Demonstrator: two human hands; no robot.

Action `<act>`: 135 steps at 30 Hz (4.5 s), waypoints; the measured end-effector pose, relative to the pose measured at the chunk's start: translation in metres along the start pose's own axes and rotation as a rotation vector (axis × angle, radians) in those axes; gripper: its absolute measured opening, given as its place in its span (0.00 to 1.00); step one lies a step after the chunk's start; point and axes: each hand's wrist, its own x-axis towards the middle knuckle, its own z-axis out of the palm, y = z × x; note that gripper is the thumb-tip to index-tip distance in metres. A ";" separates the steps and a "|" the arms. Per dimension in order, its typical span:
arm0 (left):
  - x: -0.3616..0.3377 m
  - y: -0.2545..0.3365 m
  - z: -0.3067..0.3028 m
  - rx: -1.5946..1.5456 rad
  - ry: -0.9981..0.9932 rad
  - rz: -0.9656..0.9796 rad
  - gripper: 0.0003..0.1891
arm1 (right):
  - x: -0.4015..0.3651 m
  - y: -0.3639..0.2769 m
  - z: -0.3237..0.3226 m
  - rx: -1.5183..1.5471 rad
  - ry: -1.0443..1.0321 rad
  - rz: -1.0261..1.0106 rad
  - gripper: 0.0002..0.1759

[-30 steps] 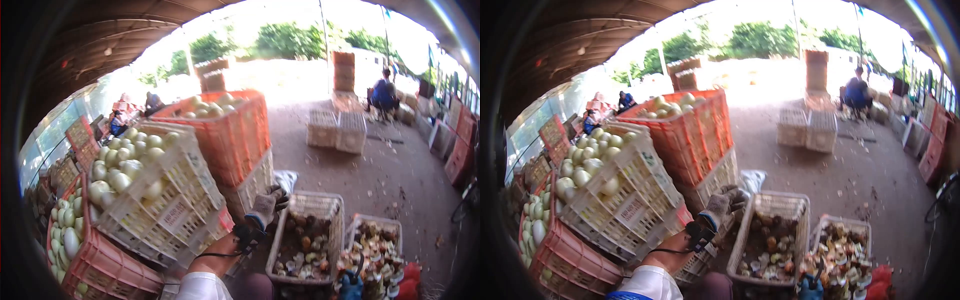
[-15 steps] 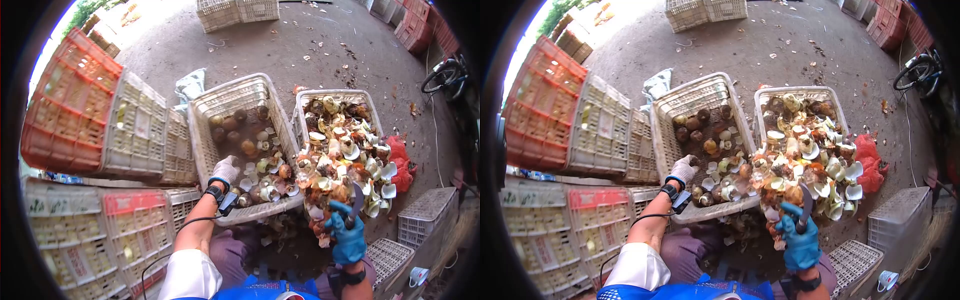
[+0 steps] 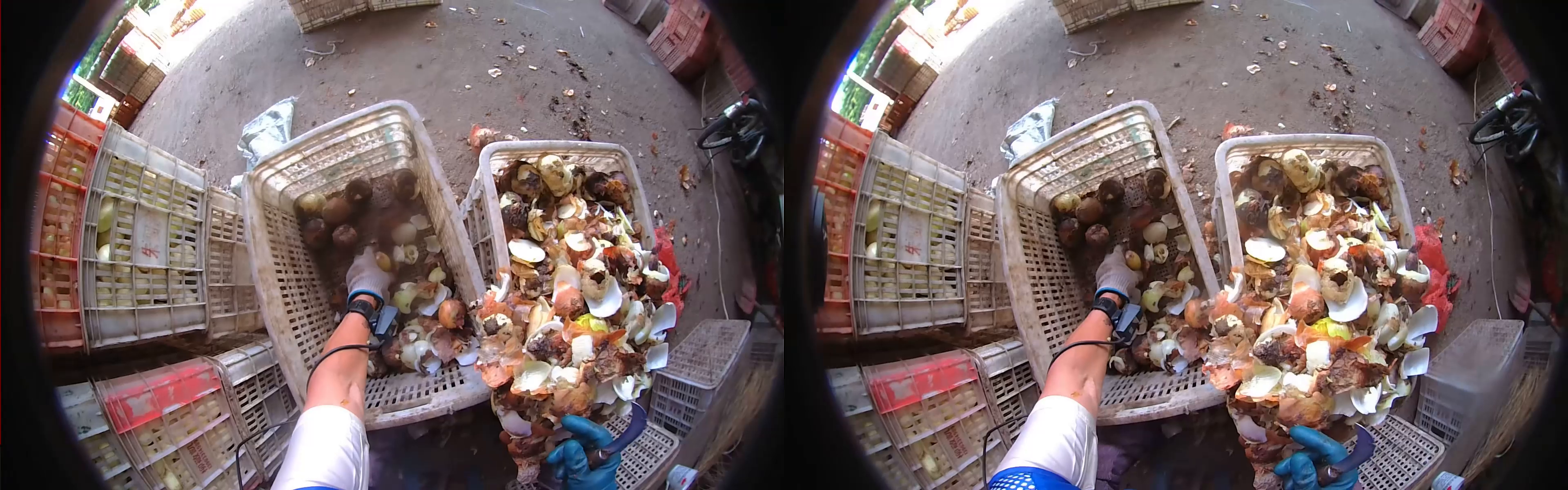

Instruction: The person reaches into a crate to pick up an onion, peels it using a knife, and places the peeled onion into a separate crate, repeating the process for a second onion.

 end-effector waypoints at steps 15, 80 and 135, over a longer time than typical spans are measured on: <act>-0.290 0.051 -0.212 -1.340 -0.563 0.510 0.32 | -0.012 0.029 0.011 -0.060 -0.031 -0.641 0.19; -0.395 0.069 -0.177 -0.976 -0.646 0.679 0.30 | -0.034 -0.013 -0.014 -0.016 -0.200 -0.657 0.19; -0.400 0.067 -0.175 -0.736 -0.371 0.768 0.33 | -0.019 0.018 -0.008 -0.930 0.258 -1.155 0.26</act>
